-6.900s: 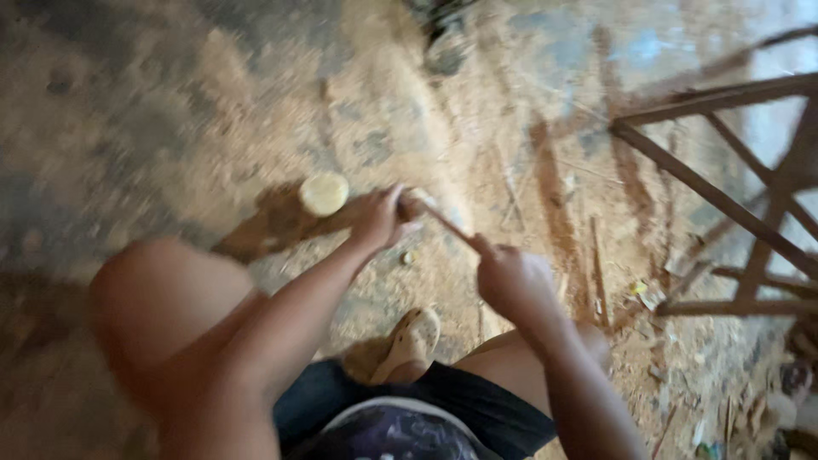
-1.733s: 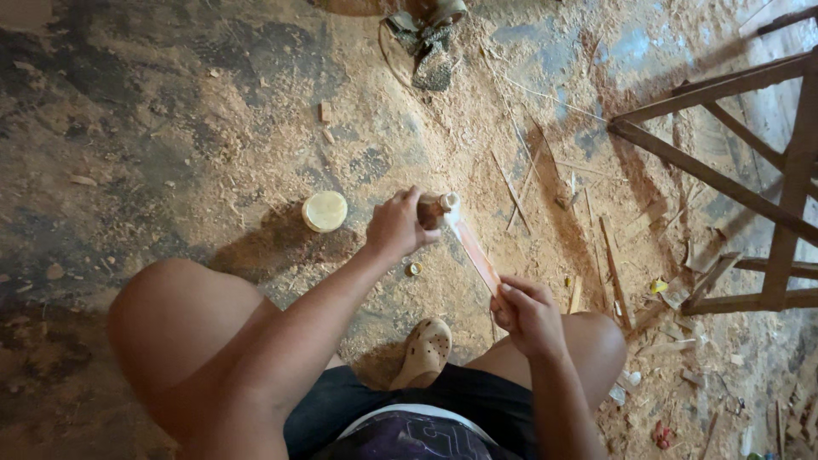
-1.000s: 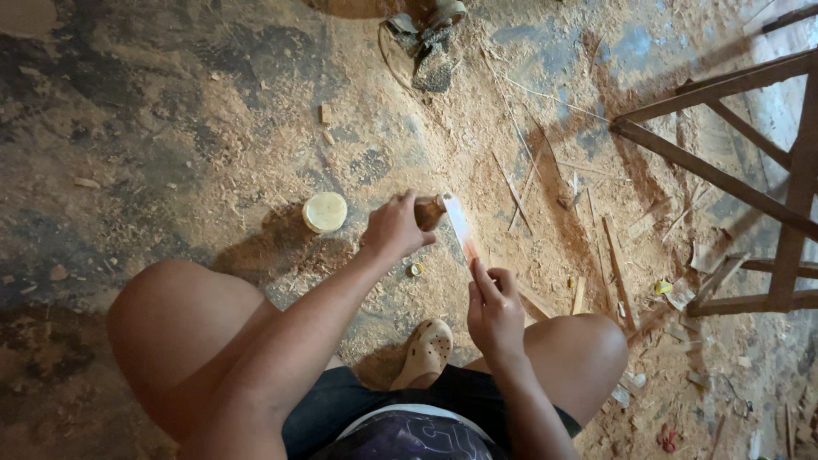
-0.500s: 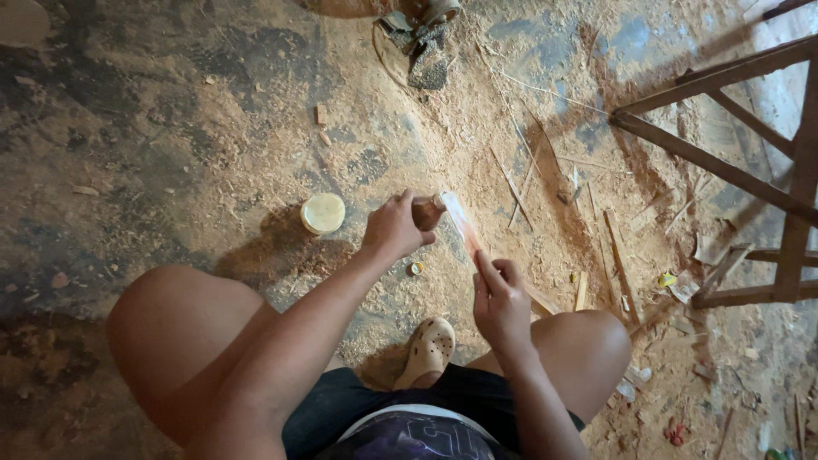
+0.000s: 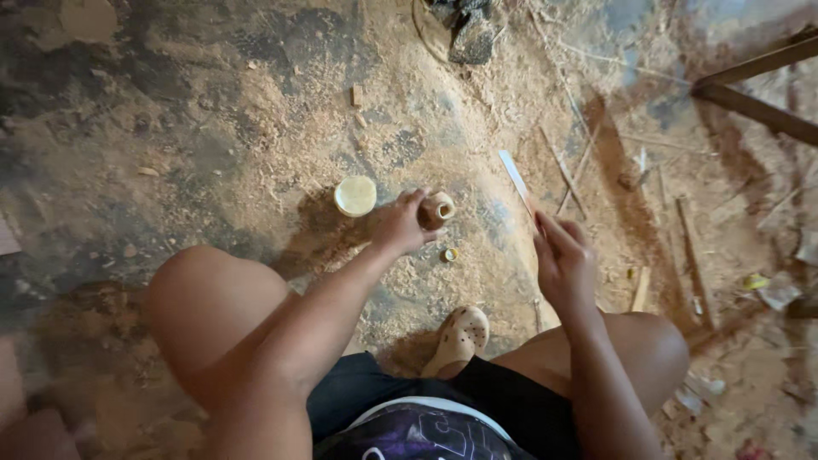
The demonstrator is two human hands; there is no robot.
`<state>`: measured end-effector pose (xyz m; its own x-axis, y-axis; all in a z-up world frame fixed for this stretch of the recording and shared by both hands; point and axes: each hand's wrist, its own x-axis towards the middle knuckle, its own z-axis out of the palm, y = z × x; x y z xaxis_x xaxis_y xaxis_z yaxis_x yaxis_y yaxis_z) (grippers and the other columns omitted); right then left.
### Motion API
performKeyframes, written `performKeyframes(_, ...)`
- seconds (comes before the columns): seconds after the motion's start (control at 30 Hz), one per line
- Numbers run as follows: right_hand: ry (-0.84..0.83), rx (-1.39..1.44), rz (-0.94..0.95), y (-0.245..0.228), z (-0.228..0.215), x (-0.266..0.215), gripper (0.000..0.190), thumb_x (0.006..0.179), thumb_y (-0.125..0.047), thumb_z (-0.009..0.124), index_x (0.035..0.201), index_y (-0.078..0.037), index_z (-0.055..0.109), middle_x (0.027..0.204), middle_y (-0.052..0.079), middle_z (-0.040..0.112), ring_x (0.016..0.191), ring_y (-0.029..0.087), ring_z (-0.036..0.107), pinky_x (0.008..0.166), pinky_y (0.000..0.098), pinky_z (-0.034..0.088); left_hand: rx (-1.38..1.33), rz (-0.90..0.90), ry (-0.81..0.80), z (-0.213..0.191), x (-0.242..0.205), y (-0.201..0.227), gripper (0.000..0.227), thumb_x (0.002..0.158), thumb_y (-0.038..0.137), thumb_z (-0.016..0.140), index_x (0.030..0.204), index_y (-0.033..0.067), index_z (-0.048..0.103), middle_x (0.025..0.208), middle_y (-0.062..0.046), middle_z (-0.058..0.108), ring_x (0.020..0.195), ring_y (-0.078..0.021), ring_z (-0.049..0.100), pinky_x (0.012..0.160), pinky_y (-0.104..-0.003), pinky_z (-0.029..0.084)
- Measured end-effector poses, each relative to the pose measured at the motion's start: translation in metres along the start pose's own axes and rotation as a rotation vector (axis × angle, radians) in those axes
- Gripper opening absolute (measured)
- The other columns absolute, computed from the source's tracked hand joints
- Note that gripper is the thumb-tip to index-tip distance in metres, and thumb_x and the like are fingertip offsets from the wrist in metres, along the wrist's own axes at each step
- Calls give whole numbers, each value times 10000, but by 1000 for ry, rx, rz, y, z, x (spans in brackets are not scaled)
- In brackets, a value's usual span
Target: The person applies a white substance from a plastic container onto a wooden cup using a spatula. They then pick up a wooden bottle and use the spatula to apply and spread the substance around its opening and neck.
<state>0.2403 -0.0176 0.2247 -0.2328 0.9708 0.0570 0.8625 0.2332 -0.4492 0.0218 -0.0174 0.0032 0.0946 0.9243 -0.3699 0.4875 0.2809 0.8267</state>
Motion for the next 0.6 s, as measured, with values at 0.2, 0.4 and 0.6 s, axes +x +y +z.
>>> performKeyframes(0.2,-87,40,66,15,19,23,334,985,-105,660,1312,-57,706,1000,145,661,747,231,625,689,349,495,99,-97,-26,-7,-1,2,1146,711,575,878,1598,203,255,1565,-128,406,1352,-382,525,1067,-525,493)
performKeyframes(0.4,-53,226,75,37,22,45,332,1004,-102,650,1329,-45,689,983,110,648,807,186,609,725,306,503,73,-176,-30,-28,-10,22,1306,659,502,908,1625,197,86,1608,-139,293,1383,-377,457,1073,-509,474)
performKeyframes(0.6,-73,330,154,50,32,67,341,1011,-94,642,1343,-33,687,921,44,666,750,122,572,651,276,468,-69,-295,35,-47,-40,32,1068,736,296,794,1602,178,180,1593,-120,332,1310,-364,501,1018,-525,498)
